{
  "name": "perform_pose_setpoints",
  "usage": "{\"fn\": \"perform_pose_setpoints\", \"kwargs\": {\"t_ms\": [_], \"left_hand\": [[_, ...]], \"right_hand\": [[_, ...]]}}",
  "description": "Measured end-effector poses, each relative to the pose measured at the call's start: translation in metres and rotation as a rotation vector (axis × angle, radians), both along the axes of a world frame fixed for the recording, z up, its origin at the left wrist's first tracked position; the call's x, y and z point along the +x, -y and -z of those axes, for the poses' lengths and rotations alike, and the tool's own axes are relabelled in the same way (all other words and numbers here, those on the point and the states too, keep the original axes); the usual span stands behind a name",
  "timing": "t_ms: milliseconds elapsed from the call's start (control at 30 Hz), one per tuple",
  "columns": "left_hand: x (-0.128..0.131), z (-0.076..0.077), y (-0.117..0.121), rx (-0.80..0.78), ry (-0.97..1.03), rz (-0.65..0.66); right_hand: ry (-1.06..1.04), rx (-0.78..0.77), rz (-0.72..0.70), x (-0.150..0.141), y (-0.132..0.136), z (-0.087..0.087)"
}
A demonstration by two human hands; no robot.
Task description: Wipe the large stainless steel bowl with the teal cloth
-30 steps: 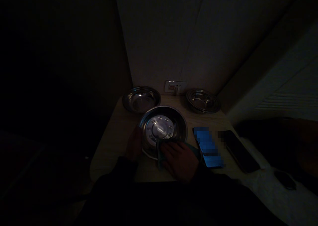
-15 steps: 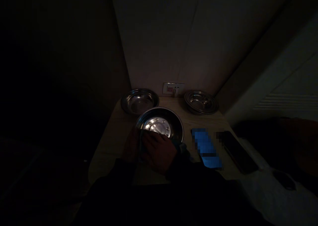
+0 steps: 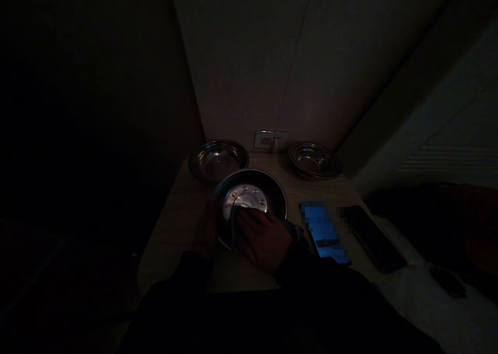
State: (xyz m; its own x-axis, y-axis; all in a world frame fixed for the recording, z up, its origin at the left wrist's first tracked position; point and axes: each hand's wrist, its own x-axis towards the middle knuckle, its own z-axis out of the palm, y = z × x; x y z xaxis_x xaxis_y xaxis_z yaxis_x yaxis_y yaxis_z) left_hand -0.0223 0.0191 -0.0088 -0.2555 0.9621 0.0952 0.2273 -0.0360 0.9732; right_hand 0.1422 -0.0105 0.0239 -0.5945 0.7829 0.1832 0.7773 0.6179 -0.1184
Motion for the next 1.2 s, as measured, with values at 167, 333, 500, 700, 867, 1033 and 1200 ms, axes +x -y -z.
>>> {"fn": "perform_pose_setpoints", "kwargs": {"t_ms": [167,333,500,700,867,1033,1200], "left_hand": [[0.0,-0.001,-0.001,0.017,-0.014,-0.007],[0.002,-0.005,0.001,-0.005,-0.001,-0.004],[0.002,-0.005,0.004,0.02,-0.009,0.03],[0.001,-0.005,0.002,0.031,-0.009,-0.011],[0.003,-0.007,0.003,-0.022,0.023,-0.025],[0.002,-0.006,0.002,0.0,0.012,-0.005],[-0.002,-0.002,0.001,0.041,0.008,0.004]], "right_hand": [[0.028,0.063,0.109,-0.004,-0.028,-0.005],[0.016,0.002,0.017,0.003,-0.004,-0.005],[-0.013,-0.037,-0.015,0.006,0.006,-0.004],[-0.04,-0.006,0.08,-0.003,-0.012,-0.006],[-0.094,-0.071,-0.013,-0.011,0.011,-0.004],[-0.096,0.01,0.003,-0.02,-0.003,0.0],[-0.01,0.07,0.17,-0.005,-0.023,-0.001]]}}
